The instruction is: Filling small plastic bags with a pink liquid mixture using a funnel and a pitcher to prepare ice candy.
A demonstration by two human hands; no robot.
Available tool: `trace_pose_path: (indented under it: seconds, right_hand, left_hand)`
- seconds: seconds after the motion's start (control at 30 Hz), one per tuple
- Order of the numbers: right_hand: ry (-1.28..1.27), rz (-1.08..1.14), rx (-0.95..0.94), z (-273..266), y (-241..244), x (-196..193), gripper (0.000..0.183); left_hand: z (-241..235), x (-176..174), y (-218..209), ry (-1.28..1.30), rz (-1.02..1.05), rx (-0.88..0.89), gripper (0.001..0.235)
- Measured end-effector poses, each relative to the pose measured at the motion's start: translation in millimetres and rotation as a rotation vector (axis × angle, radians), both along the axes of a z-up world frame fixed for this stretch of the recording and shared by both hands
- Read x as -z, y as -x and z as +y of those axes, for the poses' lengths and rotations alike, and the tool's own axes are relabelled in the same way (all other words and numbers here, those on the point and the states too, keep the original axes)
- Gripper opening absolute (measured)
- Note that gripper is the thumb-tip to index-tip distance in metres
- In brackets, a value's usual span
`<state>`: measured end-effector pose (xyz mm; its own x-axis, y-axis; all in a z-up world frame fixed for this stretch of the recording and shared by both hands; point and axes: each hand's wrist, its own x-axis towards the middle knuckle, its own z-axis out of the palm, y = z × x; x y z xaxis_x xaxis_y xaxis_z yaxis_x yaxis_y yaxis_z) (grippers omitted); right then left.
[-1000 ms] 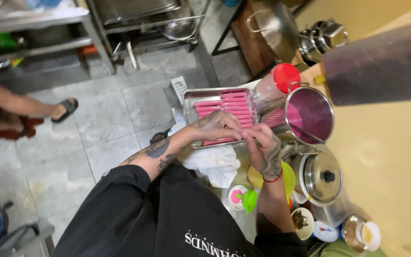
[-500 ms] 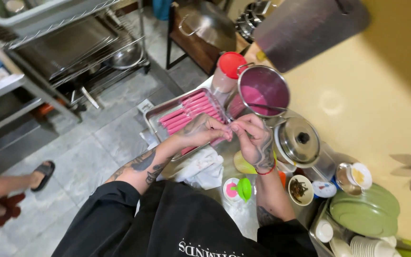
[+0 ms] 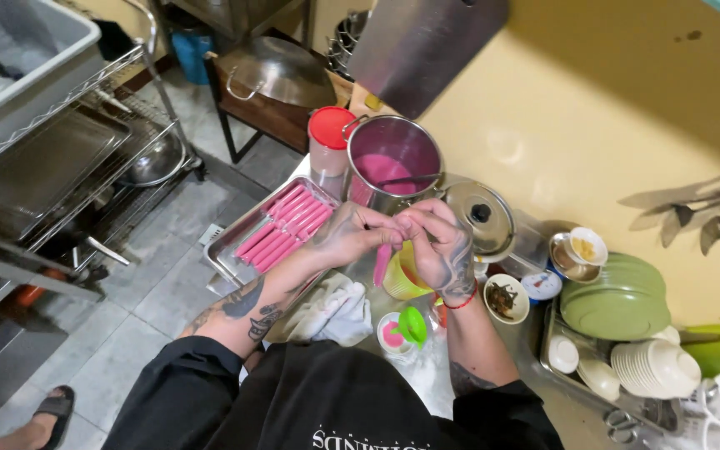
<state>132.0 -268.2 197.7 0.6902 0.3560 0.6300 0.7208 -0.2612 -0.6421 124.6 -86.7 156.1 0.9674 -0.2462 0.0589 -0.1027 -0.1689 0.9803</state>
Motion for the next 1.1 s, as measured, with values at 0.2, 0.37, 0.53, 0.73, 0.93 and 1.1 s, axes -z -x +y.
trace_pose_path:
  seconds: [0.2,0.37,0.53,0.73,0.93,1.1]
  right_hand:
    - [-0.063,-0.025,0.025,-11.0,-1.0,-5.5,0.011]
    - [-0.005,-0.070,0.055,-18.2,-8.0,1.4,0.009]
    - [0.021,-0.017,0.034,-15.0,-14.0,12.2,0.010]
    - [-0.088,0.014,-0.122,-3.6,-27.5,68.0,0.010]
    - [-0.117,0.598,-0.345,31.6,-39.0,184.7,0.103]
    - [-0.481,0.630,-0.323,66.3,-54.7,258.9,0.068]
  left_hand:
    - [-6.2,-9.1,-0.7,-0.052,0.075,0.042,0.022]
    - [-10.9,12.8,-10.8,-0.049,0.072,0.062,0.016]
    - [-5.4,8.9,-15.4,-0.089,0.050,0.012,0.018]
    - [-7.0,42.3,-0.9,-0.028,0.024,-0.226,0.021]
    - [22.3,12.4,13.2,0.219,0.097,-0.472,0.017]
    - [49.4,35.8,1.8,0.370,-0.087,-0.674,0.014]
